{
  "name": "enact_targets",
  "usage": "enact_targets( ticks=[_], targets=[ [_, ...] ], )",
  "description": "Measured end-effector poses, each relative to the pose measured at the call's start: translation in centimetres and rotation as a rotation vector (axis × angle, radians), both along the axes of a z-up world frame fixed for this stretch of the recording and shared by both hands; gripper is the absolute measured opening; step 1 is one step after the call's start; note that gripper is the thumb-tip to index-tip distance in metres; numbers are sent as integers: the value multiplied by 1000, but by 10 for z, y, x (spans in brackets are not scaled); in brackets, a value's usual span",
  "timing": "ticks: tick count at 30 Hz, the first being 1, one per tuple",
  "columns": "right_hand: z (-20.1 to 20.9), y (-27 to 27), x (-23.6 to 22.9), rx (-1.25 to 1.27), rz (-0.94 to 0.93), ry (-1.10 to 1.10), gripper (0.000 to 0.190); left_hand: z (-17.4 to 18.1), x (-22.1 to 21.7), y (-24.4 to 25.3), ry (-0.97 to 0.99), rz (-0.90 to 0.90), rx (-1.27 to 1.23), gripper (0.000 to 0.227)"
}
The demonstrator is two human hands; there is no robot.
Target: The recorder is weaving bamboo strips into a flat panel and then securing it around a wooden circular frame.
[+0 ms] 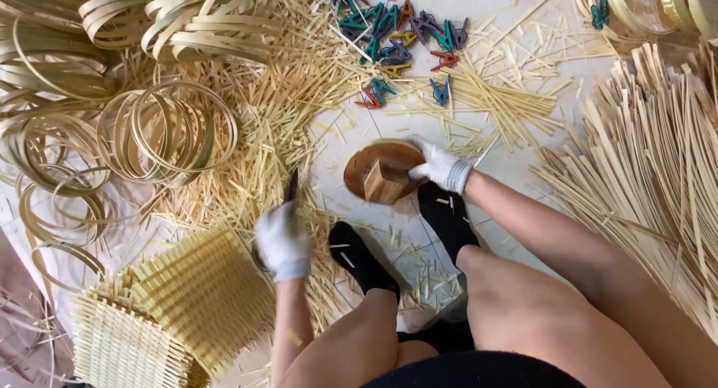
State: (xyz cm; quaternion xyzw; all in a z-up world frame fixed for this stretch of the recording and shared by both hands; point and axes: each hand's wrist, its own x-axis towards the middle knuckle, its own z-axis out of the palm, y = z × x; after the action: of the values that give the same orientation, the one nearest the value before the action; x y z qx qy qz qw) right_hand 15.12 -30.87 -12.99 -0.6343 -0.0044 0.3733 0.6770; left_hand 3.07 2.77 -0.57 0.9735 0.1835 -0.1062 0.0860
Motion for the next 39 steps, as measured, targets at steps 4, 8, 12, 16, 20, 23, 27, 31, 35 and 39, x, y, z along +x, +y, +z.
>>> enact_targets(
  ticks=[4,8,12,16,20,23,27,31,35,39],
  targets=[
    [-20,16,-8,31,1,15,76,-49,43,-45,-386,-171,-704,38],
    [14,34,-9,-152,-16,-110,51,-145,36,-56,-251,226,-1402,38],
    [20,46,-8,-372,-138,-200,50,-147,44,-65,-181,499,-1535,39],
    [-17,43,-15,-332,-204,-342,45,-160,57,-75,-177,558,-1456,40],
    [7,55,-6,-413,-195,-239,42,-165,59,-74,-153,620,-1358,40],
    [-4,55,-4,-473,-187,-165,41,-170,63,-73,-109,680,-1368,41],
    [-53,52,-1,-486,-147,-180,38,-157,74,-71,-12,811,-1484,41],
    [-33,45,22,-404,-138,-289,35,-127,75,-67,-46,499,-1264,41],
    [-22,34,45,-543,113,-329,33,29,103,-108,-68,-265,-480,48],
    [-21,33,53,-581,230,-309,29,12,75,-125,-267,-799,-327,82]
  ],
)
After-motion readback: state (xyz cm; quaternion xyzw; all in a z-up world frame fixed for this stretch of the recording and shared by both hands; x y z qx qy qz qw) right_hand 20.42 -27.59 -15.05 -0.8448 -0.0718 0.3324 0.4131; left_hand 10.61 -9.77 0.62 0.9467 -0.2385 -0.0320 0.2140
